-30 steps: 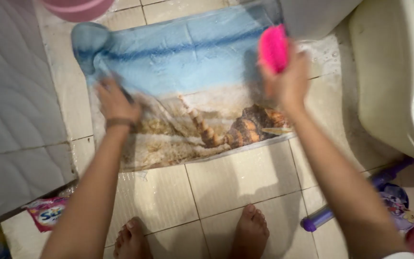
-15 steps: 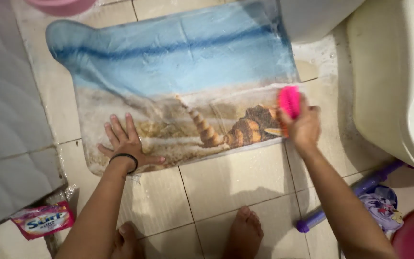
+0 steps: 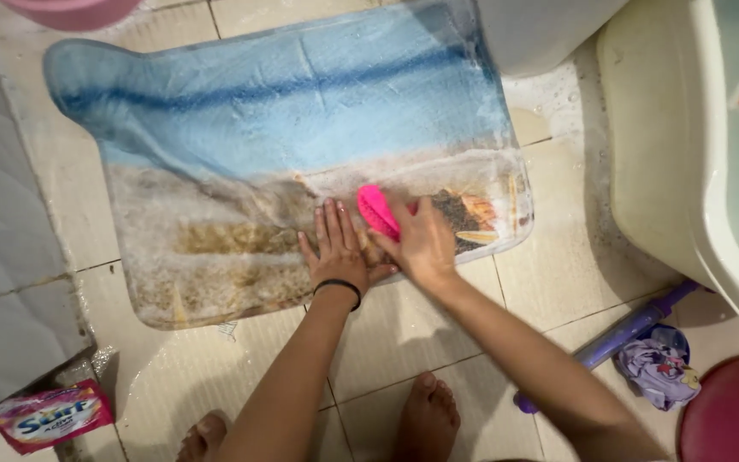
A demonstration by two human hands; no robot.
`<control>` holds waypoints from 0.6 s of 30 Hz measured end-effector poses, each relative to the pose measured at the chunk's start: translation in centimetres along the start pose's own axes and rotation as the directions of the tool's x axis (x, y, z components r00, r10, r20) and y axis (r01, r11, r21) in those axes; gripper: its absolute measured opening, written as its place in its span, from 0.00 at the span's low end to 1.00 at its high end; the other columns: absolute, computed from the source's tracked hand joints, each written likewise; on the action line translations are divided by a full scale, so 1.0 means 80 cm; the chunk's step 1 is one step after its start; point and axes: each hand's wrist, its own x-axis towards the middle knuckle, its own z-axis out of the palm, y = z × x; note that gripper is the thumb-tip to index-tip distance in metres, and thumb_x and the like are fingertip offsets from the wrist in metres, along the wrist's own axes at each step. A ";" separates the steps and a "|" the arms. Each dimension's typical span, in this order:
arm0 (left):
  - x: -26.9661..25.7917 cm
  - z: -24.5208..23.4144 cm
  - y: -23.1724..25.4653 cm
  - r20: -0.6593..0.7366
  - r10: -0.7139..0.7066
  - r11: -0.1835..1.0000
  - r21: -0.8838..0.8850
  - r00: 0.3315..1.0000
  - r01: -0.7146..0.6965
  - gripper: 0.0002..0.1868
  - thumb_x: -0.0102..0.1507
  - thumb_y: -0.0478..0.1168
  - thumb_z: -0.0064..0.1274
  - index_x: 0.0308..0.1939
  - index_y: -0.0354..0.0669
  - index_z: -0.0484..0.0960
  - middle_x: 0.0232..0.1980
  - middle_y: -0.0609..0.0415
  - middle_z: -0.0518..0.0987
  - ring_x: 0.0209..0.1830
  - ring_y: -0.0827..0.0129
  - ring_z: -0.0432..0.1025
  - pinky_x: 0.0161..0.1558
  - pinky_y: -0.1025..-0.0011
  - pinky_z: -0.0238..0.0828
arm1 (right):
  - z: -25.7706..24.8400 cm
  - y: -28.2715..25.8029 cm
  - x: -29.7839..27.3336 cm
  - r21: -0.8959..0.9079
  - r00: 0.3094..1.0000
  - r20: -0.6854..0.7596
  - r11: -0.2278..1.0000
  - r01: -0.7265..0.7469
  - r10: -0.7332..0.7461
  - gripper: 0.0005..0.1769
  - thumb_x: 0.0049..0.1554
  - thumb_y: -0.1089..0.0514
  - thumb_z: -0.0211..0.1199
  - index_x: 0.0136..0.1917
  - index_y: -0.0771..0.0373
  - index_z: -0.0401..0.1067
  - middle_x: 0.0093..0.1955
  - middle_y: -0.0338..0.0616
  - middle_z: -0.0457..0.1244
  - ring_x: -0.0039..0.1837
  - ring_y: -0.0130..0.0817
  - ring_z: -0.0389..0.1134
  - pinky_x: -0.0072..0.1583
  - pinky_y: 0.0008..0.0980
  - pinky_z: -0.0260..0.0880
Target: The person scrubs a beach-themed bath mat on the tiled floor using a pink brush and detergent. They rinse the mat with water from a blue scoop, wring it out, and continue scrubbing different sections to remove dirt.
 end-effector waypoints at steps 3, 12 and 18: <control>0.003 -0.011 0.002 0.051 -0.009 1.000 -0.007 0.999 0.009 0.75 0.53 0.80 0.51 0.80 0.48 0.18 0.82 0.46 0.15 0.83 0.52 0.14 0.75 0.37 0.16 | -0.011 0.014 0.037 -0.084 0.995 0.091 0.996 -0.034 0.042 0.39 0.55 0.31 0.63 0.74 0.46 0.64 0.49 0.58 0.64 0.45 0.50 0.70 0.44 0.48 0.74; 0.003 -0.013 -0.004 0.042 0.022 0.998 -0.055 0.999 -0.019 0.72 0.53 0.79 0.53 0.80 0.59 0.20 0.83 0.45 0.15 0.83 0.50 0.14 0.75 0.36 0.18 | 0.020 0.131 0.018 0.557 0.917 -0.210 0.813 -0.173 0.339 0.27 0.71 0.37 0.44 0.73 0.55 0.61 0.63 0.44 0.70 0.52 0.39 0.74 0.49 0.42 0.76; 0.004 -0.001 -0.005 0.009 0.032 0.999 -0.040 0.999 -0.031 0.73 0.52 0.80 0.53 0.80 0.57 0.19 0.82 0.44 0.15 0.83 0.49 0.15 0.75 0.36 0.19 | 0.024 0.153 0.083 -0.365 0.990 -0.113 0.923 -0.121 0.085 0.21 0.73 0.51 0.53 0.78 0.39 0.66 0.44 0.44 0.68 0.43 0.38 0.69 0.45 0.42 0.71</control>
